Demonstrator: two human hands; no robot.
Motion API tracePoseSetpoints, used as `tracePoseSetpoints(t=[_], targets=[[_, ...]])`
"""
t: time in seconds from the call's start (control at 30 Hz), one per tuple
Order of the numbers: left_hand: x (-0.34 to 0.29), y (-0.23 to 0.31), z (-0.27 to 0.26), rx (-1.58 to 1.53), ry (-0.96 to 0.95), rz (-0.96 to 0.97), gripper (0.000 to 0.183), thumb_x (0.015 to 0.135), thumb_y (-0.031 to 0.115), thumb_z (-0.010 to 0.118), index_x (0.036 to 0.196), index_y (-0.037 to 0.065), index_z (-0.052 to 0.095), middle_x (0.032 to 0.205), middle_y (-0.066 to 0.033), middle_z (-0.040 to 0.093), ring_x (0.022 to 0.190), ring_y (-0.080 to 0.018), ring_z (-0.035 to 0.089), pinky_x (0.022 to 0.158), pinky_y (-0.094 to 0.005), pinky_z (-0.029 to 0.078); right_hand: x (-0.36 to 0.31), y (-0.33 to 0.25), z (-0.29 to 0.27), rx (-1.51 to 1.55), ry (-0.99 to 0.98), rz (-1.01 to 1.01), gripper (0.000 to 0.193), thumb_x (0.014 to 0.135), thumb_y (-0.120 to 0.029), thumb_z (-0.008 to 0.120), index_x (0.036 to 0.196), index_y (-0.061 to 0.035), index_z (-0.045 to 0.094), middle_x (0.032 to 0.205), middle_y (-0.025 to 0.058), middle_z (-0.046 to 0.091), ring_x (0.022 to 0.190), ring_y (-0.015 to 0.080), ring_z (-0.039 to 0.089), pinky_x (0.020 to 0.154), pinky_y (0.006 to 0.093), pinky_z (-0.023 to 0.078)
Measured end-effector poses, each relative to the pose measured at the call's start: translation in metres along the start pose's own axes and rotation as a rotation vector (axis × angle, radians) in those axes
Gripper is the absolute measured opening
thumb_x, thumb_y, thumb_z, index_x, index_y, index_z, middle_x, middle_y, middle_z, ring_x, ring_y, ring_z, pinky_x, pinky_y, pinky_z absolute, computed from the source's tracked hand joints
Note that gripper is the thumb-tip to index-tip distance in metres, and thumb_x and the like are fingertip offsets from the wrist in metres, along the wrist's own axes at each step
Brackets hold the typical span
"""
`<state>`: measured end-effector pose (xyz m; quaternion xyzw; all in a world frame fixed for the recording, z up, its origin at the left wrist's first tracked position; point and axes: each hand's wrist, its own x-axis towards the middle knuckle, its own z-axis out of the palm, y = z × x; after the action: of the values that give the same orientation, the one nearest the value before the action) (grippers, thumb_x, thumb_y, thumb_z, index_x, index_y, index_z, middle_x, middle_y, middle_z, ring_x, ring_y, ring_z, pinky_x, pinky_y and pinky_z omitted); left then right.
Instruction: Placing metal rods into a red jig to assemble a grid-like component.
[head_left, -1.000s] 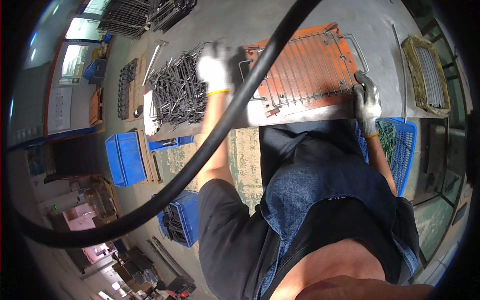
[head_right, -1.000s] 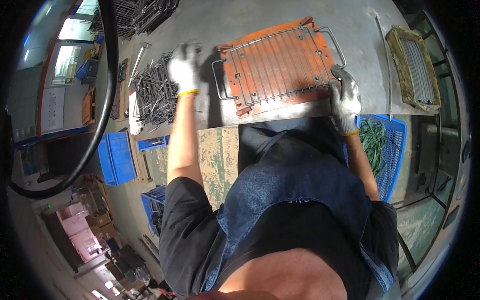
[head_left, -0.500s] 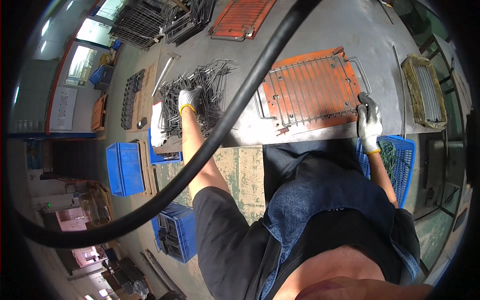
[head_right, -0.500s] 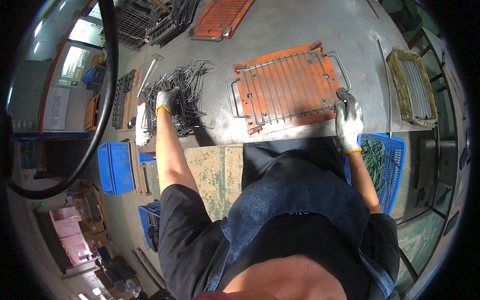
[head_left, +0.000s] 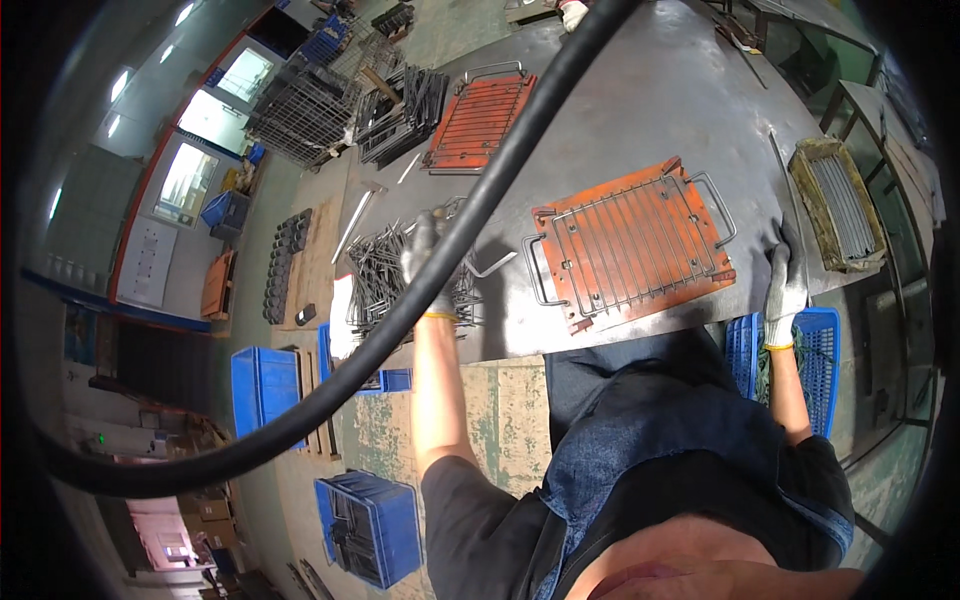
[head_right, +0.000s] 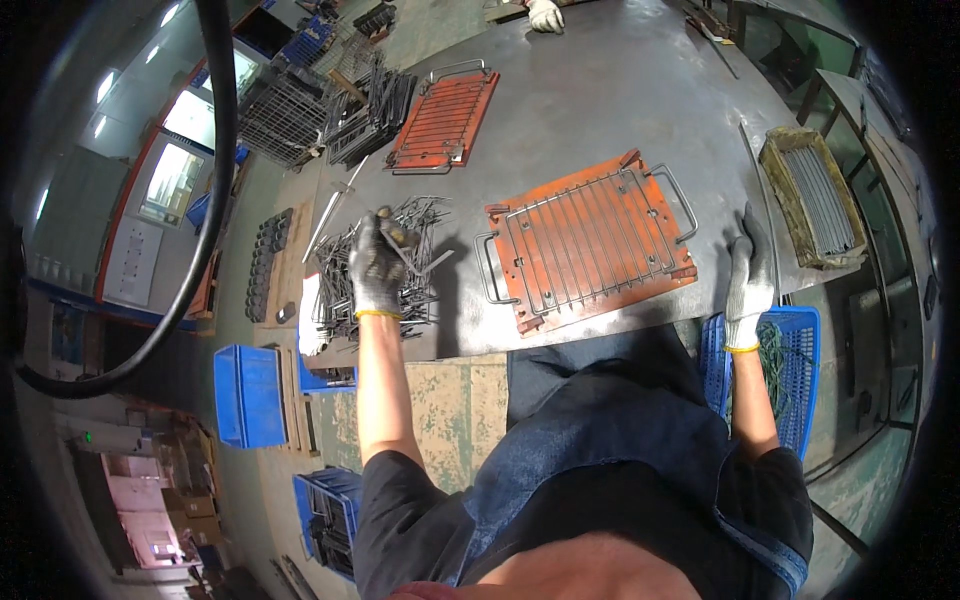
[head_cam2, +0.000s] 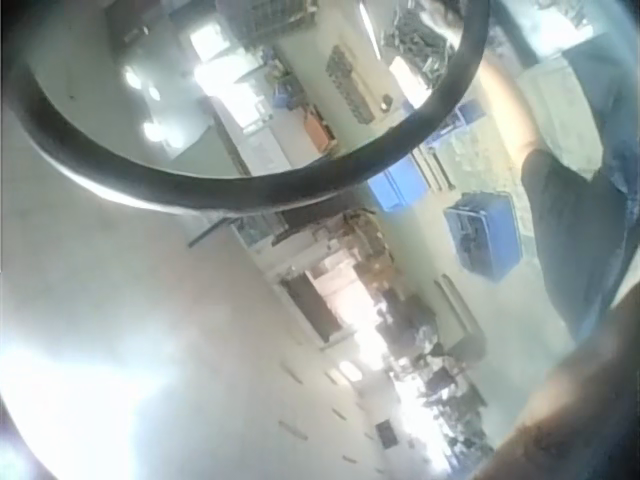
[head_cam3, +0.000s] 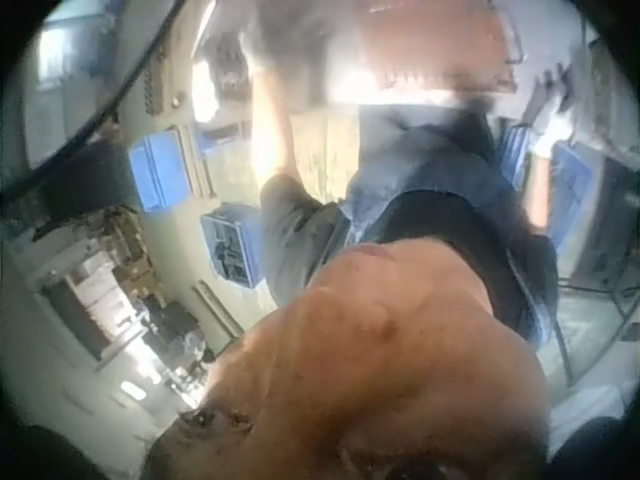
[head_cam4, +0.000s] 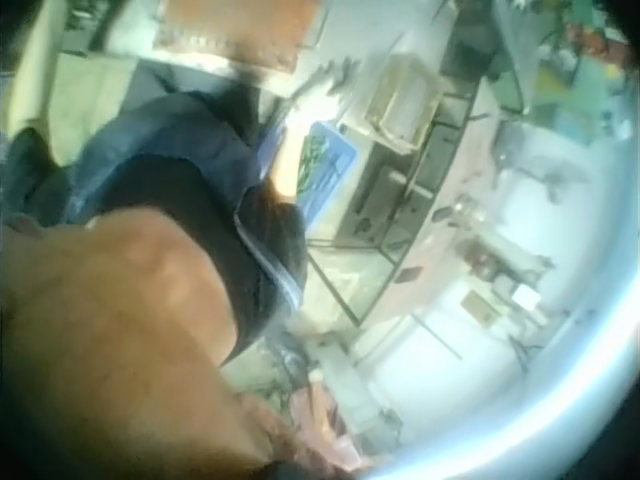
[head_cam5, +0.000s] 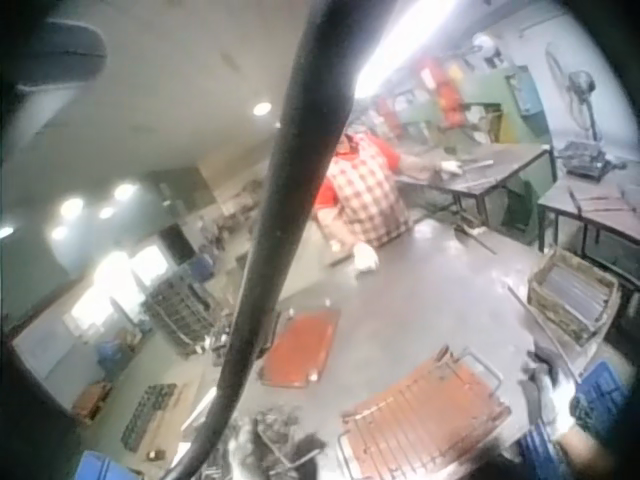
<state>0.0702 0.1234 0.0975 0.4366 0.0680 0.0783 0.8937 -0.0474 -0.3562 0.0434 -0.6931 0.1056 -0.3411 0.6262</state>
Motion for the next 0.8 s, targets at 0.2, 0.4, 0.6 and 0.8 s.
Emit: tracePoseSetpoints(t=[0.2, 0.4, 0.6, 0.8], targets=[[-0.056, -0.103, 0.095, -0.068, -0.111, -0.131, 0.028, 0.096, 0.021, 0.056, 0.107, -0.004, 0.06, 0.08, -0.009, 0.06, 0.064, -0.017, 0.055, 0.057, -0.0316, 0.049, -0.055, -0.053, 0.05, -0.025, -0.928, 0.359, 0.053, 0.088, -0.008, 0.06, 0.138, -0.0118, 0.044, 0.109, 0.0097, 0.065, 0.093, 0.0126, 0.063, 0.082, 0.0305, 0.052], [-0.102, -0.142, 0.116, -0.123, -0.039, -0.368, 0.02, 0.095, 0.02, 0.056, 0.095, 0.001, 0.057, 0.074, -0.0116, 0.06, 0.056, -0.0196, 0.057, 0.051, -0.0297, 0.048, -0.094, -0.044, 0.101, 0.327, -0.756, 0.32, 0.026, 0.095, -0.017, 0.053, 0.115, -0.0034, 0.063, 0.099, 0.0051, 0.067, 0.074, 0.0096, 0.065, 0.064, 0.0223, 0.052], [-0.089, -0.141, 0.085, 0.501, -0.003, -0.399, 0.024, 0.093, 0.024, 0.061, 0.089, 0.0, 0.064, 0.071, -0.0088, 0.063, 0.054, -0.0139, 0.058, 0.049, -0.0248, 0.047, -0.093, 0.001, 0.089, -0.282, -0.868, -0.661, 0.038, 0.08, -0.022, 0.062, 0.116, -0.0113, 0.063, 0.109, 0.01, 0.063, 0.099, 0.0253, 0.064, 0.082, 0.0346, 0.053], [-0.069, -0.132, 0.087, 1.344, -0.089, -0.009, 0.043, 0.085, 0.042, 0.067, 0.1, 0.002, 0.065, 0.076, -0.0121, 0.069, 0.066, -0.0223, 0.066, 0.064, -0.034, 0.052, -0.084, 0.004, 0.119, -0.394, -1.0, -0.565, 0.044, 0.08, -0.028, 0.058, 0.123, -0.0151, 0.058, 0.117, 0.0068, 0.06, 0.109, 0.023, 0.059, 0.091, 0.0361, 0.05]])
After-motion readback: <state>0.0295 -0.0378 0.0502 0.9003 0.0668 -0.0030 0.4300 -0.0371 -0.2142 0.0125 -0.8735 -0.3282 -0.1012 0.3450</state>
